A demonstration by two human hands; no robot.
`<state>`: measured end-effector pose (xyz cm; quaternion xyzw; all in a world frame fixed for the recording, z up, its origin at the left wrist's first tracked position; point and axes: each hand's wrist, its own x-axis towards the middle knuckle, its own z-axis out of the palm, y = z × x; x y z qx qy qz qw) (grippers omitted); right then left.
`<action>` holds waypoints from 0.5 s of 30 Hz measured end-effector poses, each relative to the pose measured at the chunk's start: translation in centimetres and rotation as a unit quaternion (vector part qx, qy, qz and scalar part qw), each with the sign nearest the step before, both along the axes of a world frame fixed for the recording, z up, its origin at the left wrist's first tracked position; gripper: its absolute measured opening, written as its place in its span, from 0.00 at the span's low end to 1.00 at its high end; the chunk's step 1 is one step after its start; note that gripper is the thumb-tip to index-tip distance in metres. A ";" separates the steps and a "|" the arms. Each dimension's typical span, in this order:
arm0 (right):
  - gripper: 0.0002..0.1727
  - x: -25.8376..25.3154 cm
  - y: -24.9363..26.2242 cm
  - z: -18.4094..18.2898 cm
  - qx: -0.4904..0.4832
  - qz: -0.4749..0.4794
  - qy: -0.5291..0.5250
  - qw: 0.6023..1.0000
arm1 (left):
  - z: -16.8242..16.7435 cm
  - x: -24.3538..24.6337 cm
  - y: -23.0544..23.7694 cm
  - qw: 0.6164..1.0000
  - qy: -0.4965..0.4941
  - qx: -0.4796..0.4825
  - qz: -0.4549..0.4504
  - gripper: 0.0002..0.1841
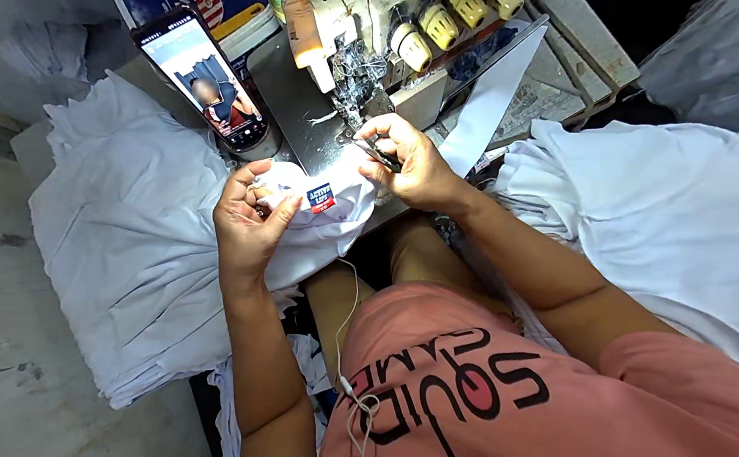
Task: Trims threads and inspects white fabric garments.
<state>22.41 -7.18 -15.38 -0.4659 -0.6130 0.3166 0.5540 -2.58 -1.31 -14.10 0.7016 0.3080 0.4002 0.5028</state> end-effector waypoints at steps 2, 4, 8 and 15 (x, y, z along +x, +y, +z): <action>0.17 -0.1 -0.1 -0.1 0.011 -0.007 -0.008 1.000 | -0.1 0.2 0.0 1.000 0.013 0.024 -0.009 0.26; 0.17 -0.3 -0.1 -0.1 0.015 -0.012 -0.014 1.000 | -0.4 0.7 0.2 0.999 0.029 0.042 -0.005 0.19; 0.16 -0.8 0.0 -0.2 0.019 -0.015 -0.007 1.000 | -0.4 1.3 -0.2 0.997 0.062 0.049 -0.012 0.07; 0.14 -1.2 0.0 -0.3 0.005 -0.037 0.007 0.999 | -0.5 1.9 -0.4 0.998 0.052 -0.002 -0.019 0.03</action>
